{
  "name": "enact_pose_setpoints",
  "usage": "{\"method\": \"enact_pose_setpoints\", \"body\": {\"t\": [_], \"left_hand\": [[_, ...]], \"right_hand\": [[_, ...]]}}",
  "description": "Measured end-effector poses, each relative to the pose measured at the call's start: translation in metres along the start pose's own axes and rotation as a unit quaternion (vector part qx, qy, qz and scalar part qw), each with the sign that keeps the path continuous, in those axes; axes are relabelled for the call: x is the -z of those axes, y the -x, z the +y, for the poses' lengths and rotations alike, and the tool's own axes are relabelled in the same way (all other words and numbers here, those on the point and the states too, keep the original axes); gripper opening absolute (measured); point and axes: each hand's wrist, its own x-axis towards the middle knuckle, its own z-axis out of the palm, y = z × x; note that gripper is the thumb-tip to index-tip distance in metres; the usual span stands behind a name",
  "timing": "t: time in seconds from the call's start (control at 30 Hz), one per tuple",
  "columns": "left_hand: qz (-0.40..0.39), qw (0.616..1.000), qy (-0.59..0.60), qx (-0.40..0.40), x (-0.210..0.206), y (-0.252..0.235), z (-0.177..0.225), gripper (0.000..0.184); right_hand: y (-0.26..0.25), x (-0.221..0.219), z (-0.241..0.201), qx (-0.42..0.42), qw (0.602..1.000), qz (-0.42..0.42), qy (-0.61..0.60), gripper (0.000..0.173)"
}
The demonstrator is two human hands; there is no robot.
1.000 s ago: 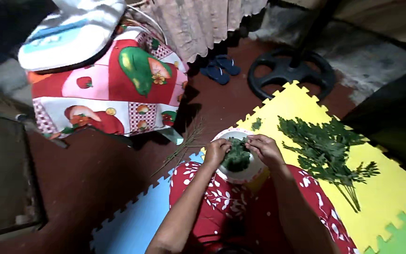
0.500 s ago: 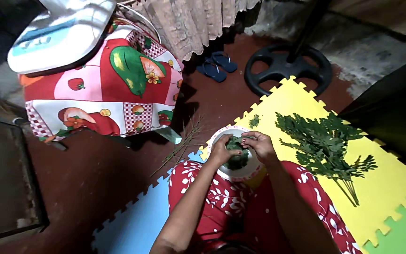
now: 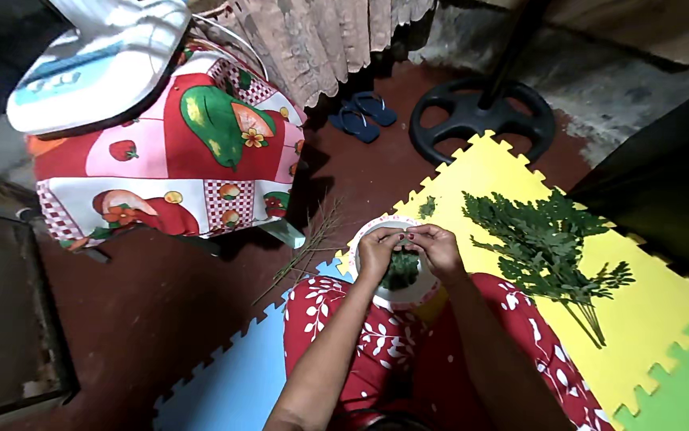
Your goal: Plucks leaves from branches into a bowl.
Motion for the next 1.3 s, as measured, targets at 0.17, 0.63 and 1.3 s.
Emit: {"method": "enact_pose_setpoints", "body": {"t": [0.17,0.63,1.3], "left_hand": [[-0.089,0.98,-0.175,-0.043,0.014,0.0,0.012,0.017],[-0.008,0.99,0.119,0.07,0.0,-0.003,-0.005,0.01],[0.011,0.973,0.198,0.115,-0.004,-0.003,-0.003,0.008]], "right_hand": [[0.0,0.005,-0.005,0.033,0.991,-0.033,0.122,0.007],[-0.005,0.006,0.0,0.018,0.998,-0.034,0.051,0.009],[-0.005,0.008,-0.001,-0.017,0.999,-0.04,0.004,0.011]]}}
